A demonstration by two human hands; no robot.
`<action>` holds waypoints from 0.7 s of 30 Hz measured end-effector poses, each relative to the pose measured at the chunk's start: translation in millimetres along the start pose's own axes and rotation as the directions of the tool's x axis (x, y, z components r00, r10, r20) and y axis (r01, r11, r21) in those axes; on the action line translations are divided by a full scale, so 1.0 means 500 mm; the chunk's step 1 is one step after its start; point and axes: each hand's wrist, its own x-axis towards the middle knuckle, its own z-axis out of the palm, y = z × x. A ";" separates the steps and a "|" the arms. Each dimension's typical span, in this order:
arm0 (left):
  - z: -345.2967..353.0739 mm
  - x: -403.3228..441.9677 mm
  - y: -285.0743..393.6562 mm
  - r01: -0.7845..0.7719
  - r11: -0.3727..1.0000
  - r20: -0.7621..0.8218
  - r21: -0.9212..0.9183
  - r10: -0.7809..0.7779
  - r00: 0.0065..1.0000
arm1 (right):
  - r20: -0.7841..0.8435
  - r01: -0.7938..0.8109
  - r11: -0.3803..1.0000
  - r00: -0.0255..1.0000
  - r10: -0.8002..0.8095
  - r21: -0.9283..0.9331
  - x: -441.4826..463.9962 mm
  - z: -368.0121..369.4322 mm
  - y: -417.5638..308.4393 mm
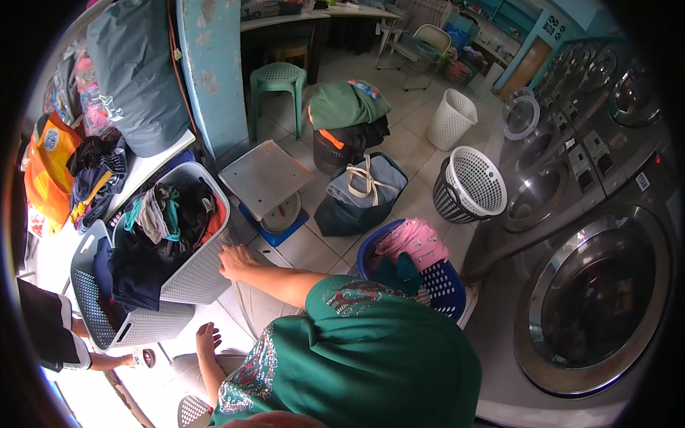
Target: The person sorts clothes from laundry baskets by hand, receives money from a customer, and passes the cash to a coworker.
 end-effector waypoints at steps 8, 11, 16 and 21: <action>0.011 0.000 0.006 -0.008 1.000 -0.019 -0.004 0.008 1.000 | -0.001 0.000 1.000 1.000 0.000 -0.014 0.000 -0.007 0.007; 0.000 0.003 -0.004 -0.067 0.997 -0.012 0.023 0.068 0.998 | 0.033 0.004 0.999 0.999 -0.005 0.035 -0.008 -0.037 -0.001; 0.002 0.044 -0.043 -0.096 0.995 -0.063 0.006 0.096 0.993 | 0.095 0.059 0.998 0.994 -0.058 -0.006 0.004 -0.022 -0.002; -0.002 0.011 -0.010 -0.047 0.998 -0.063 0.031 0.049 0.997 | 0.009 0.084 0.993 0.996 -0.084 -0.085 0.019 0.010 -0.012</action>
